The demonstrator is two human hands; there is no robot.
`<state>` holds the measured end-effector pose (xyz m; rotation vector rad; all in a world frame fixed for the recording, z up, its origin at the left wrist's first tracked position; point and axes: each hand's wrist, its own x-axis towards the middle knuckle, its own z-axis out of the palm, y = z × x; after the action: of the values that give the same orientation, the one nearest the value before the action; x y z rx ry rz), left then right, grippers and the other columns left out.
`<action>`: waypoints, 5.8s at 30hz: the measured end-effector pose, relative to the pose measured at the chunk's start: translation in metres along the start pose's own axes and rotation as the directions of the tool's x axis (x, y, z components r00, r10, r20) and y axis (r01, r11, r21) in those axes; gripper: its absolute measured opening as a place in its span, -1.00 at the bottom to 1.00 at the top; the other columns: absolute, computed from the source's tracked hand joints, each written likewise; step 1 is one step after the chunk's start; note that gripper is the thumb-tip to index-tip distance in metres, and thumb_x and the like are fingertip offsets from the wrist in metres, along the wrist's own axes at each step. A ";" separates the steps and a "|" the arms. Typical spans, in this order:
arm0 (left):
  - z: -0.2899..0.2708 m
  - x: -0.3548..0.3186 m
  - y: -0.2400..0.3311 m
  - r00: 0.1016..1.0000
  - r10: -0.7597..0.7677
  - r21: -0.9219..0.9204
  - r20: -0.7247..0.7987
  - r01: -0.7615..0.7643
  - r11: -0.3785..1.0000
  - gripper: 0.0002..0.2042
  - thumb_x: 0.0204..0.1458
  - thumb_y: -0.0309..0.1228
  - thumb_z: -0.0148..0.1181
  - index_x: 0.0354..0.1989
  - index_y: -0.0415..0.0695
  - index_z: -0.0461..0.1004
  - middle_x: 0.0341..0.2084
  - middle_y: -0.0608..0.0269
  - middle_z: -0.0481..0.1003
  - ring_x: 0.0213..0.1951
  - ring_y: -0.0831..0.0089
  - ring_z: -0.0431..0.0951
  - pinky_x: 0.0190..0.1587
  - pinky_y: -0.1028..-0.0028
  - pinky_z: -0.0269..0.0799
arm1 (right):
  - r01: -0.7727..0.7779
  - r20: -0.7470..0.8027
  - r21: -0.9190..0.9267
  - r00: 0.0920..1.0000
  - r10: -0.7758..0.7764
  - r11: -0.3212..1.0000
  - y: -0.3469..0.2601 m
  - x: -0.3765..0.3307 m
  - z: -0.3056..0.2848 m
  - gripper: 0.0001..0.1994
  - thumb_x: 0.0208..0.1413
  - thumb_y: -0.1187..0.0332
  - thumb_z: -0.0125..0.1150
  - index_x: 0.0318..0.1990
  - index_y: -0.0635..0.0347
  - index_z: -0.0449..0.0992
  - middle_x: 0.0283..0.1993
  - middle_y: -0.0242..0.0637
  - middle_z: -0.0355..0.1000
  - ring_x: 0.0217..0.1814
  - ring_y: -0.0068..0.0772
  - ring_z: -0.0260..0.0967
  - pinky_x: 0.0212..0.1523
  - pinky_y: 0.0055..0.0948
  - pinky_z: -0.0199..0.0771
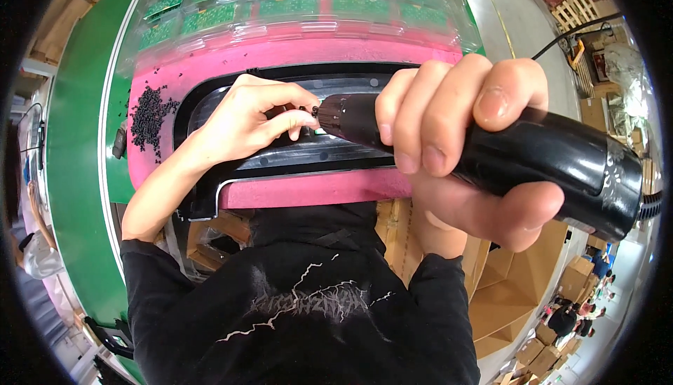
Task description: Assembling electronic circuit boards into black plastic housings and securing them with an electric screwdriver.
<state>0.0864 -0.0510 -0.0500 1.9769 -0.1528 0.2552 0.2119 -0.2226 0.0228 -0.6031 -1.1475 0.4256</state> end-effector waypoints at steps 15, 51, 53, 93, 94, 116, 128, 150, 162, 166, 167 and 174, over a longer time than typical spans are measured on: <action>-0.001 -0.005 -0.012 0.985 -0.172 0.073 -0.011 0.173 0.982 -0.92 0.06 -0.59 0.11 -0.30 -0.34 0.46 -0.55 0.09 0.54 -0.47 0.40 0.59 -0.39 0.48 0.47 | -0.095 -0.039 0.032 0.995 0.096 0.995 0.027 -0.001 -0.004 -0.53 0.10 -0.05 0.16 -0.18 0.21 0.28 -0.56 -0.34 0.25 -0.62 -0.46 0.20 -0.51 -0.38 0.28; -0.006 -0.006 -0.018 0.981 -0.188 0.081 -0.050 0.192 0.978 -0.88 -0.08 -0.57 0.28 -0.37 -0.32 0.48 -0.58 0.16 0.55 -0.48 0.50 0.58 -0.35 0.51 0.47 | -0.070 -0.025 0.002 0.997 0.070 0.998 0.034 -0.004 0.004 -0.45 0.07 -0.15 0.14 -0.18 0.22 0.25 -0.57 -0.34 0.24 -0.61 -0.47 0.21 -0.49 -0.36 0.30; -0.004 -0.005 -0.015 0.982 -0.178 0.042 -0.061 0.181 0.983 -0.87 -0.08 -0.57 0.29 -0.38 -0.32 0.49 -0.58 0.18 0.55 -0.48 0.52 0.57 -0.35 0.52 0.47 | -0.033 0.009 0.009 0.999 0.033 0.999 0.033 -0.003 0.001 -0.44 0.06 -0.17 0.15 -0.19 0.21 0.25 -0.57 -0.34 0.25 -0.62 -0.47 0.21 -0.50 -0.38 0.29; 0.002 -0.007 -0.013 0.995 -0.058 -0.001 0.084 0.059 0.998 -0.57 -0.16 -0.71 0.27 -0.03 -0.20 0.48 -0.32 0.20 0.46 -0.35 0.45 0.52 -0.27 0.48 0.50 | -0.216 -0.168 -0.048 0.964 0.205 0.975 0.033 -0.018 0.017 -0.52 0.10 -0.12 0.11 -0.25 0.18 0.27 -0.61 -0.44 0.21 -0.70 -0.56 0.13 -0.60 -0.51 0.18; 0.002 -0.005 -0.008 0.995 -0.056 -0.003 0.088 0.057 0.998 -0.57 -0.16 -0.71 0.27 -0.03 -0.20 0.48 -0.32 0.20 0.46 -0.35 0.45 0.52 -0.27 0.48 0.50 | -0.159 -0.171 -0.037 0.974 0.150 0.987 0.029 -0.016 0.017 -0.50 0.09 -0.16 0.09 -0.25 0.17 0.27 -0.60 -0.46 0.20 -0.69 -0.57 0.13 -0.59 -0.52 0.18; 0.004 -0.003 -0.004 1.000 0.009 -0.309 0.021 -0.003 0.951 -0.12 -0.30 -0.55 0.48 0.30 -0.13 0.13 -0.07 0.16 0.45 0.01 0.39 0.45 0.00 0.41 0.39 | 0.011 -0.133 0.013 0.991 -0.009 1.000 -0.001 -0.019 -0.004 -0.46 0.05 -0.18 0.13 -0.21 0.19 0.31 -0.56 -0.45 0.26 -0.66 -0.58 0.16 -0.53 -0.51 0.20; -0.005 -0.006 -0.009 0.981 0.133 -0.132 -0.139 -0.152 0.980 -0.78 0.03 -0.44 -0.11 -0.23 -0.15 0.00 -0.27 0.15 0.14 -0.21 0.43 0.11 0.01 0.42 0.10 | -0.262 -0.321 -0.351 0.936 0.147 0.899 0.005 -0.038 -0.041 -0.56 0.11 -0.03 0.06 -0.23 0.25 0.30 -0.59 -0.37 0.23 -0.65 -0.53 0.14 -0.50 -0.46 0.24; -0.044 -0.016 0.019 0.931 0.020 0.477 -0.365 0.169 0.863 -0.75 0.09 -0.51 0.10 -0.06 -0.22 0.30 -0.16 0.16 0.37 -0.13 0.34 0.34 0.03 0.43 0.24 | -0.425 -0.398 -0.199 0.859 0.323 0.883 0.004 -0.028 -0.042 -0.65 0.08 0.11 0.18 -0.21 0.22 0.35 -0.57 -0.38 0.25 -0.59 -0.53 0.17 -0.43 -0.52 0.23; -0.034 -0.061 0.009 0.949 -0.301 0.722 -0.097 0.275 0.634 -0.81 -0.04 -0.40 0.22 -0.37 -0.25 0.39 -0.41 0.01 0.39 -0.27 0.00 0.47 -0.26 0.17 0.39 | -0.356 -0.589 0.396 0.608 0.531 0.847 -0.020 -0.020 -0.083 -0.75 0.17 0.43 0.07 -0.03 0.31 0.31 -0.11 -0.22 0.34 -0.14 -0.36 0.35 0.10 0.06 0.43; -0.023 -0.075 0.019 0.978 -0.163 0.735 -0.130 0.206 0.647 -0.81 -0.06 -0.43 0.24 -0.43 -0.24 0.35 -0.47 0.07 0.35 -0.40 0.03 0.46 -0.42 0.19 0.37 | -0.407 -0.573 0.206 0.687 0.447 0.890 -0.060 -0.024 -0.070 -0.67 0.17 0.48 0.03 0.09 0.35 0.30 -0.02 -0.25 0.35 -0.12 -0.41 0.39 0.04 -0.20 0.47; -0.021 -0.079 0.030 0.962 -0.221 0.721 -0.159 0.267 0.640 -0.85 -0.09 -0.50 0.24 -0.41 -0.24 0.39 -0.44 0.07 0.37 -0.43 0.02 0.46 -0.42 0.24 0.39 | -0.387 -0.604 0.128 0.700 0.381 0.913 -0.070 -0.027 -0.071 -0.68 0.16 0.53 0.00 0.08 0.34 0.29 -0.05 -0.25 0.33 -0.28 -0.56 0.35 -0.16 -0.43 0.46; -0.022 -0.159 0.106 0.844 0.292 0.869 -0.449 0.338 0.361 -0.64 -0.24 -0.76 0.17 -0.17 -0.29 0.54 -0.32 -0.04 0.43 -0.24 0.10 0.47 -0.18 0.27 0.40 | -0.121 -0.696 -0.352 0.697 -0.173 0.928 -0.167 -0.071 -0.176 -0.76 0.11 0.63 -0.08 -0.05 0.34 0.35 -0.22 -0.30 0.32 -0.61 -0.66 0.06 -0.56 -0.60 0.17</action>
<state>-0.0934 -0.0754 0.0131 2.9561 0.5562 1.1005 0.3522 -0.4332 0.0291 -0.9809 -0.4565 -0.0897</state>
